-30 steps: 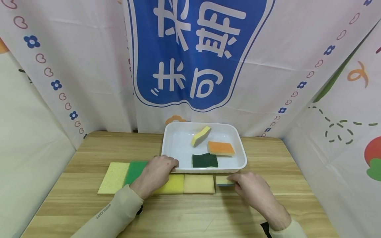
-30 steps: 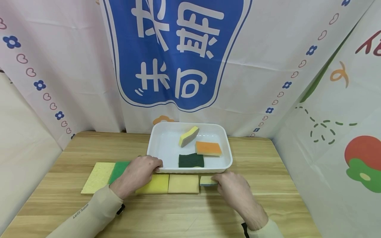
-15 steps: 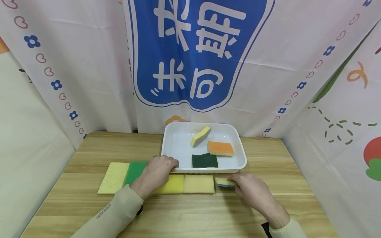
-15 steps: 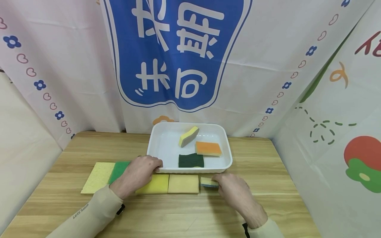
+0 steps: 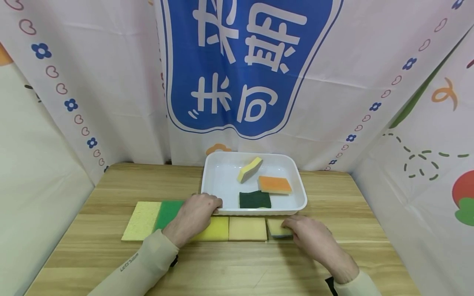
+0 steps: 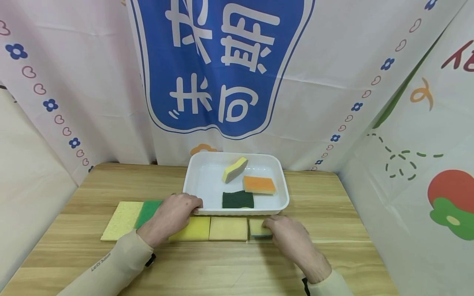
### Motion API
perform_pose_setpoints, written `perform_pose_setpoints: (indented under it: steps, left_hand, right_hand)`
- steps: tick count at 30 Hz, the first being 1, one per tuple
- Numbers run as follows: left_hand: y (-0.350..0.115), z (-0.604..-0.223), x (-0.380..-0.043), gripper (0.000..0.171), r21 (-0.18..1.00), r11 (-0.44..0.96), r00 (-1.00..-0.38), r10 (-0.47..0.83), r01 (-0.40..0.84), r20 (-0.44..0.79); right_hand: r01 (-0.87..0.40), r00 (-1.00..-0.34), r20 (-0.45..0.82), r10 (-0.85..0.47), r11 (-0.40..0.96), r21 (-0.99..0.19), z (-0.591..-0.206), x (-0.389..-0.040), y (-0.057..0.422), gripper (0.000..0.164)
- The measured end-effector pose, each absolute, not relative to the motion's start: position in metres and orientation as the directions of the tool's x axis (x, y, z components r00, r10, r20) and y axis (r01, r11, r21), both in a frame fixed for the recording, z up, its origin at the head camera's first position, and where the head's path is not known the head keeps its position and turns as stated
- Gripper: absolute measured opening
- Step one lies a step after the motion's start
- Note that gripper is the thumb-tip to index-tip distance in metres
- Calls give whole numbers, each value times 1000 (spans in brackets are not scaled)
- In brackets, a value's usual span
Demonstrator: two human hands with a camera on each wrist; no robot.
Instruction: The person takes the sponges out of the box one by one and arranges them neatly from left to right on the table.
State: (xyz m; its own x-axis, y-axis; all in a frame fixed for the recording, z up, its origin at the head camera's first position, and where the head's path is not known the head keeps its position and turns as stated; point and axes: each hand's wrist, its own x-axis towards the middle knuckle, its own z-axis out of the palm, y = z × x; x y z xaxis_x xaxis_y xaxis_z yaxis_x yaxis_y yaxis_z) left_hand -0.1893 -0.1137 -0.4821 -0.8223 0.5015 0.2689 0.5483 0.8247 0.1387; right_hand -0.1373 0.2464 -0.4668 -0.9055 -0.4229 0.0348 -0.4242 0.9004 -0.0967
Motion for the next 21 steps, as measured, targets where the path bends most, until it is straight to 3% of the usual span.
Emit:
perform_pose_setpoints:
  steps: [15, 21]
  left_hand:
    - [-114, -482, -188, 24, 134, 831, -828, 495, 540, 264]
    - [-114, -482, -187, 23, 140, 832, -829, 490, 537, 272]
  right_hand:
    - [-543, -836, 75, -543, 839, 22, -483, -142, 243, 44]
    - [-563, -822, 100, -561, 827, 8, -486, -143, 245, 42]
